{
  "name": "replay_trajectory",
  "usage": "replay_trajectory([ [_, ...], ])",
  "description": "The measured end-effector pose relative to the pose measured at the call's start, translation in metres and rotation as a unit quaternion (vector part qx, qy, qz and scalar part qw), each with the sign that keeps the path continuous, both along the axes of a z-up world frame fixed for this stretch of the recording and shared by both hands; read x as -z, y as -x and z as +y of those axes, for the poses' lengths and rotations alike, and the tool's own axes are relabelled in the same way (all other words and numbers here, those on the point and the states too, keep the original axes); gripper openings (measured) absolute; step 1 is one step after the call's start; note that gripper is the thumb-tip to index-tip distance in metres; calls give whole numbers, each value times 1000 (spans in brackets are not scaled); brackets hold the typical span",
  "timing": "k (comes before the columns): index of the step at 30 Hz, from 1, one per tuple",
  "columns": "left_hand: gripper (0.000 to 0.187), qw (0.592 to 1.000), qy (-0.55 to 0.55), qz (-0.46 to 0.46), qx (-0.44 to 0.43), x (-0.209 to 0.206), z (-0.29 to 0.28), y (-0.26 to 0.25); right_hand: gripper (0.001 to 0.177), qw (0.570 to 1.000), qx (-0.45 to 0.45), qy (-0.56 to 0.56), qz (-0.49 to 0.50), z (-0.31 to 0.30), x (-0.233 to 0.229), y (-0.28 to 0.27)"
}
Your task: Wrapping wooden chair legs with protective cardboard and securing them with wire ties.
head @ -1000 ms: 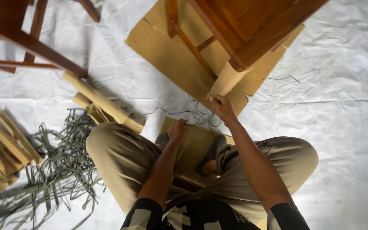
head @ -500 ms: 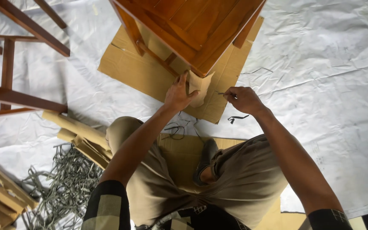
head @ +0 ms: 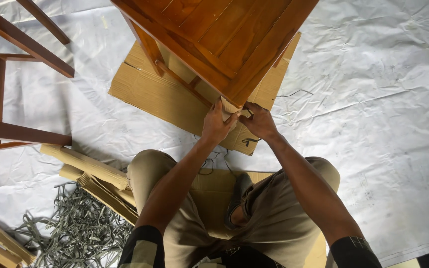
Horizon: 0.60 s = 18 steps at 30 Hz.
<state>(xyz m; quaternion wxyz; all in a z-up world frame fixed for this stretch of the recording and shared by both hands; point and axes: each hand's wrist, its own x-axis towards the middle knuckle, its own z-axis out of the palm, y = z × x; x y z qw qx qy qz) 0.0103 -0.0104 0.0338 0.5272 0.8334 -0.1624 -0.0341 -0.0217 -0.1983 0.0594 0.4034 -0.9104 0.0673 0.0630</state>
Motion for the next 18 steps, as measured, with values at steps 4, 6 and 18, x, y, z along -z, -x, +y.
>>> replay_trajectory([
  [4,65,1000,21,-14,12,7,2,-5,50,1000,1,-3,5,3,5,-5],
  [6,62,999,40,-11,20,7,2,-6,56,1000,3,-25,-8,-1,16,-8],
  [18,67,996,44,-69,-18,8,-1,-4,25,980,57,-122,-147,28,-50,5],
])
